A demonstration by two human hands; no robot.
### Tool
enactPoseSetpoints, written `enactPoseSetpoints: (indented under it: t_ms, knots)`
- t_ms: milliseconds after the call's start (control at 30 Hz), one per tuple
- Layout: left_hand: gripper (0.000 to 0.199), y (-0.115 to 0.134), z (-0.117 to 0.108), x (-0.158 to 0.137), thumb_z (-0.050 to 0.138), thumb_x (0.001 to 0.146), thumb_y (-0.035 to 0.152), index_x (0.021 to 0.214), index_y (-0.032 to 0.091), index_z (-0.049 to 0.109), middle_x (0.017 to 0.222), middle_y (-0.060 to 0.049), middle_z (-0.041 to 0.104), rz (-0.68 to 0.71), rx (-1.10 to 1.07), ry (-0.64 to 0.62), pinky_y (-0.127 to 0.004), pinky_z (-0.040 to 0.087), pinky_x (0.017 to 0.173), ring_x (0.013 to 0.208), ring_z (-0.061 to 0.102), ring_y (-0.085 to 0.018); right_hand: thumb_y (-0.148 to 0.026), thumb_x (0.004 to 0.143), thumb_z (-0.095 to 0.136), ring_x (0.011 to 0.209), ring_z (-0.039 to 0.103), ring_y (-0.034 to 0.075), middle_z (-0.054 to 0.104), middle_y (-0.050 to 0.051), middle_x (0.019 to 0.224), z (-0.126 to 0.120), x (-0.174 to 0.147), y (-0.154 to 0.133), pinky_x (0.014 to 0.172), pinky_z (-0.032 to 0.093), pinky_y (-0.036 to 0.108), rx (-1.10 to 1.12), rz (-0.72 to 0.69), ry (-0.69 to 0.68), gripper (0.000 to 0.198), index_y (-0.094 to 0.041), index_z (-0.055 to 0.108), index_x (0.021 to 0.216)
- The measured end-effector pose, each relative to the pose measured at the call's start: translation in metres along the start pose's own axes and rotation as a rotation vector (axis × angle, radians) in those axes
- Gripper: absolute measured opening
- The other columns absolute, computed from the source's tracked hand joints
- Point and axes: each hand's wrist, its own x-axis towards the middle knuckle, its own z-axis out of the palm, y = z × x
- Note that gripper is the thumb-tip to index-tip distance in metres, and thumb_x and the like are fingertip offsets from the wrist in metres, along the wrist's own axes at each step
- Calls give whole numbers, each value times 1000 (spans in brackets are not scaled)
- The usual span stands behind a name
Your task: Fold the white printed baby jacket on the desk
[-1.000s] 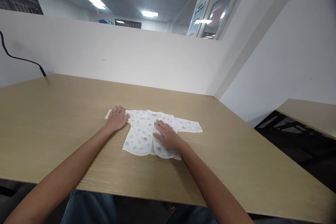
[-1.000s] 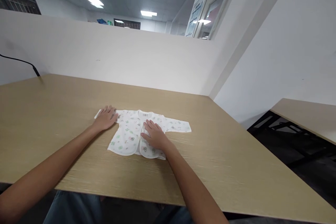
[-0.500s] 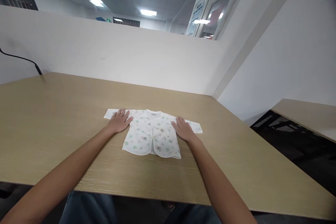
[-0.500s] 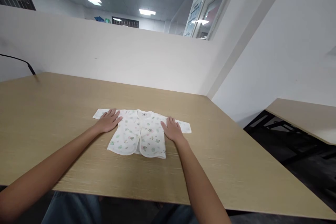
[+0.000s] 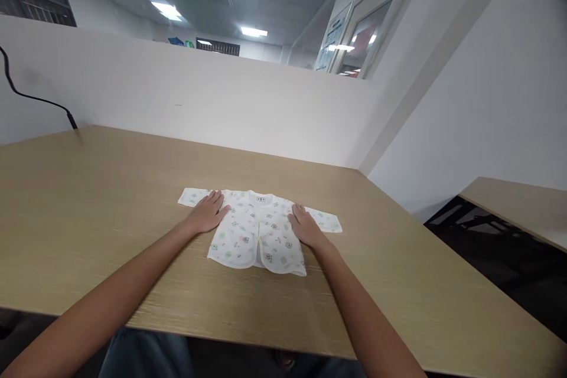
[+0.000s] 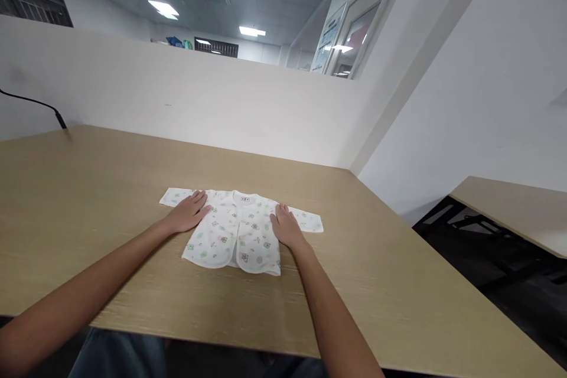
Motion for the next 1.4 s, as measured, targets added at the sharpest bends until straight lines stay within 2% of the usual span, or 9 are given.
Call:
enactPoseSetpoints:
  t_ms: [100, 167, 300, 400, 567, 633, 733, 933, 1400]
  knots:
    - [79, -3, -2, 0, 15, 99, 66, 158, 15, 30, 168, -13, 22, -44, -14, -70, -50, 18, 125, 157, 16, -30, -42, 103, 23, 153, 22, 31, 31, 19, 163, -2, -1, 9, 123, 21, 53, -64, 147, -59, 62, -7, 37, 152]
    - [81, -17, -7, 2, 11, 98, 68, 158, 18, 31, 168, -11, 23, -101, -6, -83, -53, 17, 124, 157, 15, -31, -41, 103, 22, 154, 20, 32, 27, 20, 164, -6, -1, 24, 123, 20, 54, -109, 271, -47, 65, -4, 34, 154]
    - [76, -46, -16, 5, 10, 100, 61, 154, 15, 38, 166, -14, 28, -181, 59, -42, -52, 17, 124, 155, 21, -32, -37, 101, 24, 148, 32, 33, 41, 24, 155, -15, -3, 50, 120, 28, 51, -190, 369, 23, 60, -3, 49, 144]
    - [69, -45, -19, 4, 14, 102, 56, 147, 15, 46, 162, -14, 37, -156, 68, 40, -51, 21, 123, 152, 27, -32, -36, 101, 26, 149, 32, 34, 41, 25, 155, -19, -2, 45, 121, 28, 49, -173, 370, 86, 60, 0, 49, 143]
    - [62, 13, -17, -6, 31, 100, 52, 147, 16, 49, 159, -14, 43, 44, 35, 193, -48, 23, 124, 149, 34, -31, -40, 101, 29, 151, 30, 32, 39, 20, 159, -21, -4, -13, 125, 26, 45, -11, 160, 191, 63, -1, 43, 149]
    - [56, 40, -12, -12, 36, 100, 48, 144, 17, 53, 153, -13, 50, 186, 40, 228, -46, 25, 125, 145, 40, -29, -34, 101, 28, 147, 39, 28, 45, 17, 156, -15, -5, -42, 122, 32, 43, 52, 16, 144, 58, -6, 47, 147]
    - [57, 65, 1, -21, 37, 101, 48, 147, 15, 50, 155, -14, 48, 310, 33, 173, -46, 25, 125, 147, 38, -29, -27, 101, 27, 148, 37, 26, 46, 18, 154, 2, -8, -72, 123, 32, 43, 47, -176, 72, 55, -5, 48, 147]
    - [76, 68, 16, -28, 25, 100, 67, 162, 21, 21, 169, -12, 17, 326, 34, -89, -53, 20, 125, 157, 12, -32, -41, 104, 32, 154, 21, 32, 26, 21, 164, 25, -11, -77, 125, 25, 53, -39, -248, -67, 63, -3, 36, 155]
    - [80, 70, 13, -29, 20, 98, 71, 161, 22, 24, 170, -9, 13, 277, 28, -140, -54, 15, 126, 157, 9, -33, -69, 101, 23, 156, 13, 34, 14, 19, 166, 17, -16, -82, 126, 18, 50, -118, -223, -125, 89, -3, 26, 159]
